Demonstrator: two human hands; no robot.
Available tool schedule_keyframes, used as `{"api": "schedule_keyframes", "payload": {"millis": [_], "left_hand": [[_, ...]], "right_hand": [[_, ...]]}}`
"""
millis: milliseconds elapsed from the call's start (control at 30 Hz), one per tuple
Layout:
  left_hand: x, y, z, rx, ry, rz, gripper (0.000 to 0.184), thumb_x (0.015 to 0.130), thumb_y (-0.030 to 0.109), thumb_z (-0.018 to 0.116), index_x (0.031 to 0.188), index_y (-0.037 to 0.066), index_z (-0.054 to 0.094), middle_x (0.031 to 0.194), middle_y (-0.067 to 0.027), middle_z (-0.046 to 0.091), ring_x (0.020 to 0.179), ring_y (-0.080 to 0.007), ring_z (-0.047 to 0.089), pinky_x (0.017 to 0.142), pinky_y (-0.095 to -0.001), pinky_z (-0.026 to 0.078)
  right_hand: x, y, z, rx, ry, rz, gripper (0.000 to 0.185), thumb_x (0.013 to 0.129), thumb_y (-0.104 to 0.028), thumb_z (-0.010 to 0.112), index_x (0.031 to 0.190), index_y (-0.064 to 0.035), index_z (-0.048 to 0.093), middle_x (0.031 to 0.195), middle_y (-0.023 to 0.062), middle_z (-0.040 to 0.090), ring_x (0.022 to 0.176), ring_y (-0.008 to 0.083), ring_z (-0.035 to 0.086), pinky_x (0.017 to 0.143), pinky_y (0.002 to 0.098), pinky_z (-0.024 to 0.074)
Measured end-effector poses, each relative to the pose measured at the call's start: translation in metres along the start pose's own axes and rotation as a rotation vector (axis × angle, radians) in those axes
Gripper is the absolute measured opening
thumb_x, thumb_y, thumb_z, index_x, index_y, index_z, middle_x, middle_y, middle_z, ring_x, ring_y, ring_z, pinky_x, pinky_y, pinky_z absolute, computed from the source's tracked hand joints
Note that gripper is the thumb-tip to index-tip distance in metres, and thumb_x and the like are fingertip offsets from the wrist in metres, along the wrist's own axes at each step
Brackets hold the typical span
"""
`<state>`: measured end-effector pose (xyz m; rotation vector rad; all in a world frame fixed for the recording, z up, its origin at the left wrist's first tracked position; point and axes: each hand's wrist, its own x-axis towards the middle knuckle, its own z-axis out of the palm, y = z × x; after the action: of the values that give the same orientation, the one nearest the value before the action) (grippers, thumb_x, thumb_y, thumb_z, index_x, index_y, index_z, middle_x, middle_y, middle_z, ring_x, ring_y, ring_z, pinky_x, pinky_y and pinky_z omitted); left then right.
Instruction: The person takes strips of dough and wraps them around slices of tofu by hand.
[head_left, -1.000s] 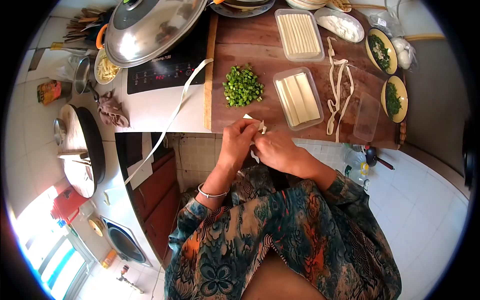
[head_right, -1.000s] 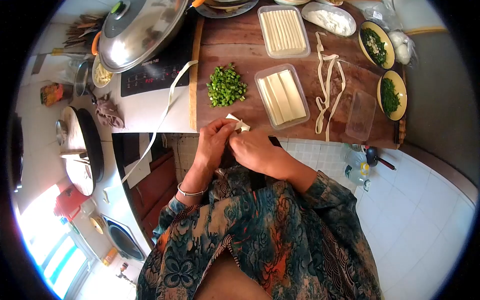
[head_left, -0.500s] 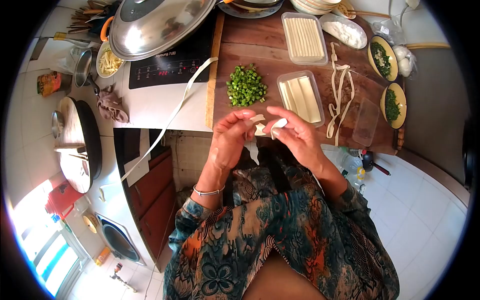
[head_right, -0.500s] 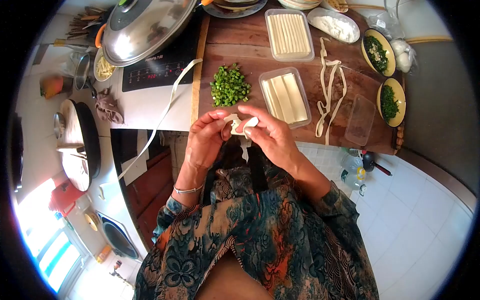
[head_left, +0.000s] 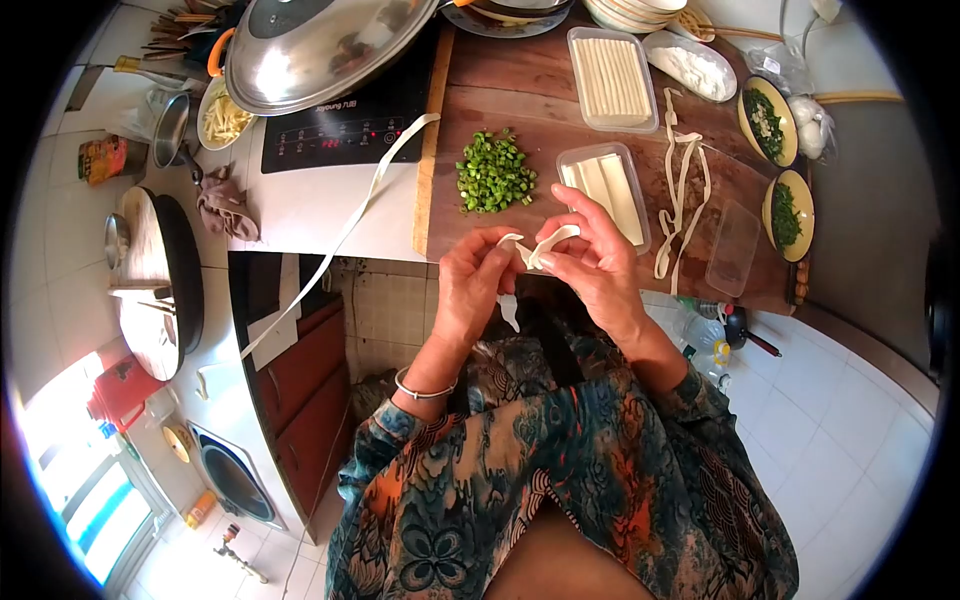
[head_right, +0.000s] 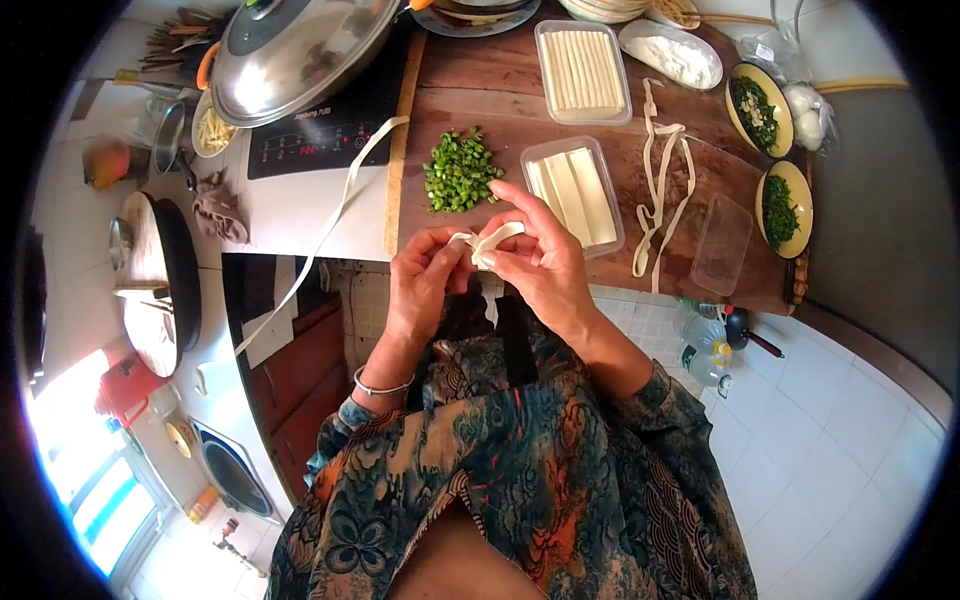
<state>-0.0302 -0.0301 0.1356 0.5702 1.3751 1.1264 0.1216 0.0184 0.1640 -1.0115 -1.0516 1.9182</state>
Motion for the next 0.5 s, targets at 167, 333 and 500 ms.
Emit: {"api": "schedule_keyframes", "payload": {"millis": [167, 333, 500], "left_hand": [[-0.004, 0.004, 0.002, -0.056, -0.075, -0.109, 0.019, 0.090, 0.014, 0.053, 0.102, 0.000, 0.059, 0.067, -0.0025, 0.059, 0.051, -0.0054, 0.047, 0.047, -0.0179, 0.038], [-0.005, 0.007, 0.003, -0.030, -0.159, -0.150, 0.020, 0.089, 0.013, 0.053, 0.104, 0.001, 0.058, 0.069, -0.0025, 0.059, 0.053, -0.0052, 0.048, 0.048, -0.0172, 0.038], [-0.004, 0.008, 0.003, -0.045, -0.164, -0.156, 0.025, 0.086, 0.013, 0.058, 0.107, 0.000, 0.057, 0.069, -0.0021, 0.059, 0.052, -0.0052, 0.048, 0.049, -0.0179, 0.038]], "right_hand": [[0.003, -0.005, 0.003, 0.046, -0.010, -0.013, 0.057, 0.079, 0.006, 0.057, 0.131, -0.0056, 0.038, 0.097, 0.0061, 0.054, 0.084, 0.0096, 0.056, 0.076, 0.0224, 0.0472], [0.016, 0.006, -0.004, -0.116, 0.052, -0.107, 0.054, 0.079, 0.004, 0.058, 0.129, -0.0058, 0.040, 0.097, 0.0050, 0.054, 0.084, 0.0091, 0.056, 0.077, 0.0224, 0.0459], [0.017, 0.005, -0.004, -0.118, 0.085, -0.096, 0.053, 0.079, 0.002, 0.060, 0.128, -0.0051, 0.041, 0.097, 0.0052, 0.054, 0.083, 0.0086, 0.055, 0.076, 0.0217, 0.0456]]}}
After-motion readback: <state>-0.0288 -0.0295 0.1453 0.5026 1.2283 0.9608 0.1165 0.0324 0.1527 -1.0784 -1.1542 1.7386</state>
